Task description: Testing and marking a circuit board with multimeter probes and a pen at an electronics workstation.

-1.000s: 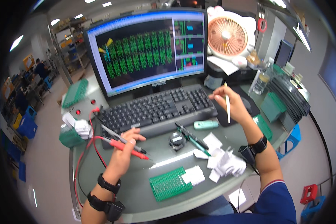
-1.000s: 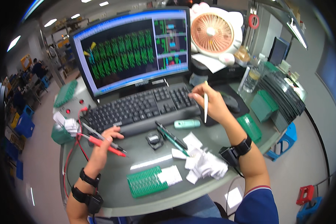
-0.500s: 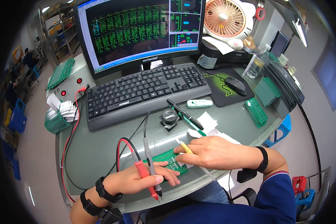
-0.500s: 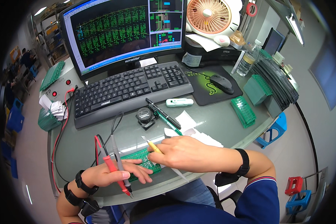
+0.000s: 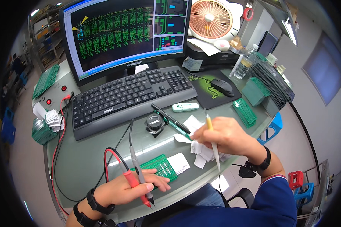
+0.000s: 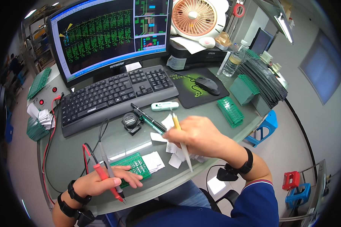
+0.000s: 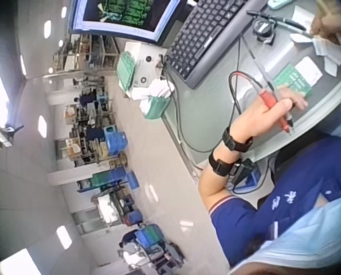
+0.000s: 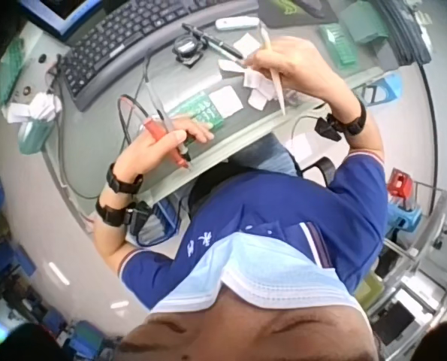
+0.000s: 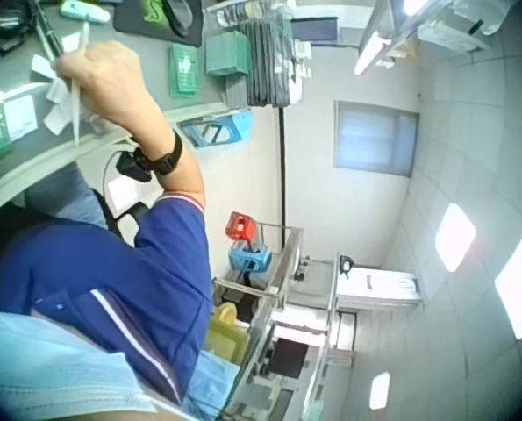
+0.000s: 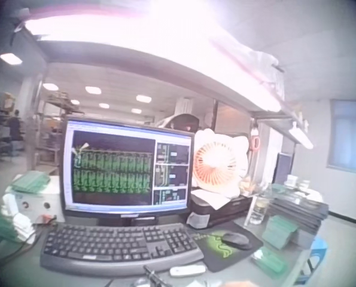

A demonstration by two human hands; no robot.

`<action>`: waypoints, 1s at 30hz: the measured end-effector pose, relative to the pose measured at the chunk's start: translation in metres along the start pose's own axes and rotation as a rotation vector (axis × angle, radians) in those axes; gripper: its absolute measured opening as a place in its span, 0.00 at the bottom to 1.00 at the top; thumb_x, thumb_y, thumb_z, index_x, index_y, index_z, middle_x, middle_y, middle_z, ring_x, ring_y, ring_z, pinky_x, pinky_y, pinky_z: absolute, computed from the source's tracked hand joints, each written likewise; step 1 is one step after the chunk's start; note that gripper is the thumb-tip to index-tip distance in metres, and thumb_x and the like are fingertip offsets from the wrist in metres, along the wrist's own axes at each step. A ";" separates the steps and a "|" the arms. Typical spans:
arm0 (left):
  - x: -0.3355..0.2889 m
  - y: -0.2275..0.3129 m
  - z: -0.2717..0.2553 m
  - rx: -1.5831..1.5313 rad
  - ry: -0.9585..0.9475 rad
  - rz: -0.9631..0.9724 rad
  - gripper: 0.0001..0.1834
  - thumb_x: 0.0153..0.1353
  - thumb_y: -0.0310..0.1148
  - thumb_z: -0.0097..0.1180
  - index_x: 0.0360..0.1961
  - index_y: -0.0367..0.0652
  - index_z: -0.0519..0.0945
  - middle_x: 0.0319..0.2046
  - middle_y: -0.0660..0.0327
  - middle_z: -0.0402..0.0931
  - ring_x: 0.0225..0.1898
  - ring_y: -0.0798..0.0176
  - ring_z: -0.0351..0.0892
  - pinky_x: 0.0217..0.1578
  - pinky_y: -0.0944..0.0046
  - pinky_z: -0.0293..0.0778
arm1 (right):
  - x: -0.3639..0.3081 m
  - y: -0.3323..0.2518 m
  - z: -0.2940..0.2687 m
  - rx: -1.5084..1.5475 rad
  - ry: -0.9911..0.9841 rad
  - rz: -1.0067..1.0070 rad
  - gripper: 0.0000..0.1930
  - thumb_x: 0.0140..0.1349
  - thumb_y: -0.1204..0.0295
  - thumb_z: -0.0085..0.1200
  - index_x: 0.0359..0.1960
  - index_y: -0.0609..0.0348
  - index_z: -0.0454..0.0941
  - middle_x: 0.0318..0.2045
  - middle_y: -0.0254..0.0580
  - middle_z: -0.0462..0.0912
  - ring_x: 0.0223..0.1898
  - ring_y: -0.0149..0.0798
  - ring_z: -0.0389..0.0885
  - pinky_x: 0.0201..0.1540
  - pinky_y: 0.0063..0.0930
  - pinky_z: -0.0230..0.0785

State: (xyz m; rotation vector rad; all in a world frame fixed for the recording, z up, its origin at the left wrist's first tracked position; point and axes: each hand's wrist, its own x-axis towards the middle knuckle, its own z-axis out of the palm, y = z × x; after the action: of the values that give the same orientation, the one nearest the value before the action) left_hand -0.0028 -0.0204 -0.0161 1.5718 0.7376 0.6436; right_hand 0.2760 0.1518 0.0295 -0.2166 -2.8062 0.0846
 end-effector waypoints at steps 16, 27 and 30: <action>-0.027 0.024 -0.039 -0.201 1.024 0.445 0.24 0.68 0.49 0.32 0.32 0.39 0.73 0.28 0.58 0.71 0.29 0.66 0.69 0.33 0.66 0.66 | 0.049 -0.071 0.016 0.102 -0.178 -0.205 0.22 0.55 0.54 0.62 0.43 0.55 0.73 0.47 0.43 0.79 0.52 0.41 0.77 0.58 0.42 0.64; -0.040 0.009 -0.053 -0.215 1.206 0.398 0.22 0.68 0.47 0.34 0.34 0.40 0.73 0.27 0.60 0.72 0.26 0.69 0.69 0.29 0.70 0.65 | 0.084 -0.104 0.063 -0.029 -0.045 -0.402 0.17 0.48 0.62 0.63 0.36 0.54 0.72 0.35 0.37 0.81 0.38 0.36 0.82 0.36 0.30 0.68; -0.044 0.009 -0.052 -0.221 1.204 0.376 0.22 0.69 0.46 0.33 0.34 0.40 0.73 0.28 0.59 0.72 0.24 0.71 0.68 0.27 0.72 0.66 | 0.089 -0.102 0.023 0.104 0.013 -0.384 0.18 0.52 0.58 0.63 0.39 0.52 0.73 0.49 0.41 0.80 0.42 0.40 0.82 0.37 0.31 0.69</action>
State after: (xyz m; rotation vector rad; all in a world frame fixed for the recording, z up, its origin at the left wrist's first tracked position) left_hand -0.0698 -0.0215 -0.0006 1.0007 1.1676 1.9467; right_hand 0.1708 0.0650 0.0442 0.3433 -2.7658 0.1375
